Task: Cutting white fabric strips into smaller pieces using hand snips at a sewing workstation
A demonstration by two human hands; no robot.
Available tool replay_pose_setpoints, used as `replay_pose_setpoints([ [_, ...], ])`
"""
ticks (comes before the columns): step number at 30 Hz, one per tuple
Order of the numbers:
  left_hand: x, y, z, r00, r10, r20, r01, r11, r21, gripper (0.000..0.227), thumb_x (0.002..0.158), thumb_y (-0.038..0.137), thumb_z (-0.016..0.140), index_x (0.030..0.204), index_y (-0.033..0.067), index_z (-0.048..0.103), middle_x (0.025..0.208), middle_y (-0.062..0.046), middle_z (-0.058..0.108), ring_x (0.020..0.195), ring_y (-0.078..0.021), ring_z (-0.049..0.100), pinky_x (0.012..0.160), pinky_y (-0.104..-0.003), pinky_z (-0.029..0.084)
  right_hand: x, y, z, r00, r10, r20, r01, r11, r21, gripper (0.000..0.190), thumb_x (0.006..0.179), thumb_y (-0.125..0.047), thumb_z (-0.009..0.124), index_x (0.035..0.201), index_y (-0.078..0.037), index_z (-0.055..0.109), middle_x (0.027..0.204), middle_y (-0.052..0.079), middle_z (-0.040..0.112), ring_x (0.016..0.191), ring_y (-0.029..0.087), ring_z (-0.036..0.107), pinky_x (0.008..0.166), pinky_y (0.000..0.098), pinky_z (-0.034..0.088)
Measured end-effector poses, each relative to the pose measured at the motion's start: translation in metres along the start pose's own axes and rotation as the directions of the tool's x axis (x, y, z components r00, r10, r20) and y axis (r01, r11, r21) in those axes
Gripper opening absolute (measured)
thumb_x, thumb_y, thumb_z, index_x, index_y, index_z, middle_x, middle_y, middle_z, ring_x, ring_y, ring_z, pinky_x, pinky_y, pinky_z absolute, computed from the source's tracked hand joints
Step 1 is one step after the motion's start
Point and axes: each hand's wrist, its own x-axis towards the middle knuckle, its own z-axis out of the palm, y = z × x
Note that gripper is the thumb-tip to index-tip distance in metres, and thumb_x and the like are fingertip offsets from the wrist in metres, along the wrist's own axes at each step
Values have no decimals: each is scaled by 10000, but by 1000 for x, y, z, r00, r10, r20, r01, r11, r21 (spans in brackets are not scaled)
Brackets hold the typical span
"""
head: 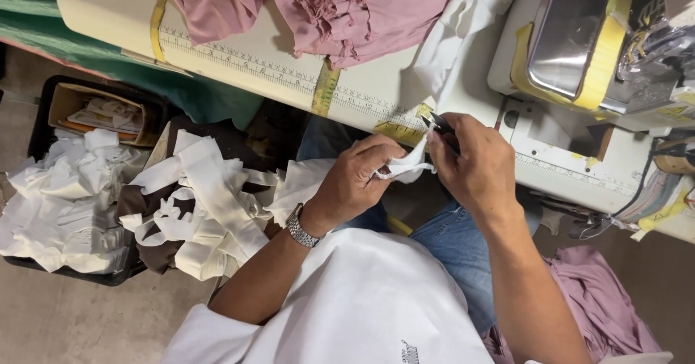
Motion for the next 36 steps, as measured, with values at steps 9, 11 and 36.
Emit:
replay_pose_setpoints([
  [9, 72, -19, 20, 996, 87, 15, -87, 996, 35, 455, 888, -143, 628, 1277, 90, 654, 984, -156, 692, 908, -377, 729, 712, -414, 627, -4, 3, 4, 990, -99, -96, 107, 991, 82, 107, 1014, -110, 692, 1044, -17, 738, 693, 98, 659, 656, 391, 686, 531, 438, 543],
  [11, 72, -23, 18, 991, 135, 0, -135, 989, 52, 423, 892, -139, 628, 1246, 91, 662, 1002, -126, 662, 923, -341, 711, 749, -410, 621, -3, -1, -19, 997, -34, -73, 42, 994, 103, 122, 1038, -104, 664, 1095, -20, 733, 767, 134, 677, 738, 412, 698, 577, 451, 543],
  [36, 32, -20, 18, 957, 292, -5, -289, 951, 113, 169, 898, -46, 647, 1033, 51, 617, 1160, -97, 565, 1127, -345, 618, 1014, -497, 522, -31, 1, -35, 990, -65, -128, 77, 993, 90, 159, 1001, -114, 677, 1110, -35, 764, 745, 97, 641, 682, 346, 665, 556, 438, 518],
])
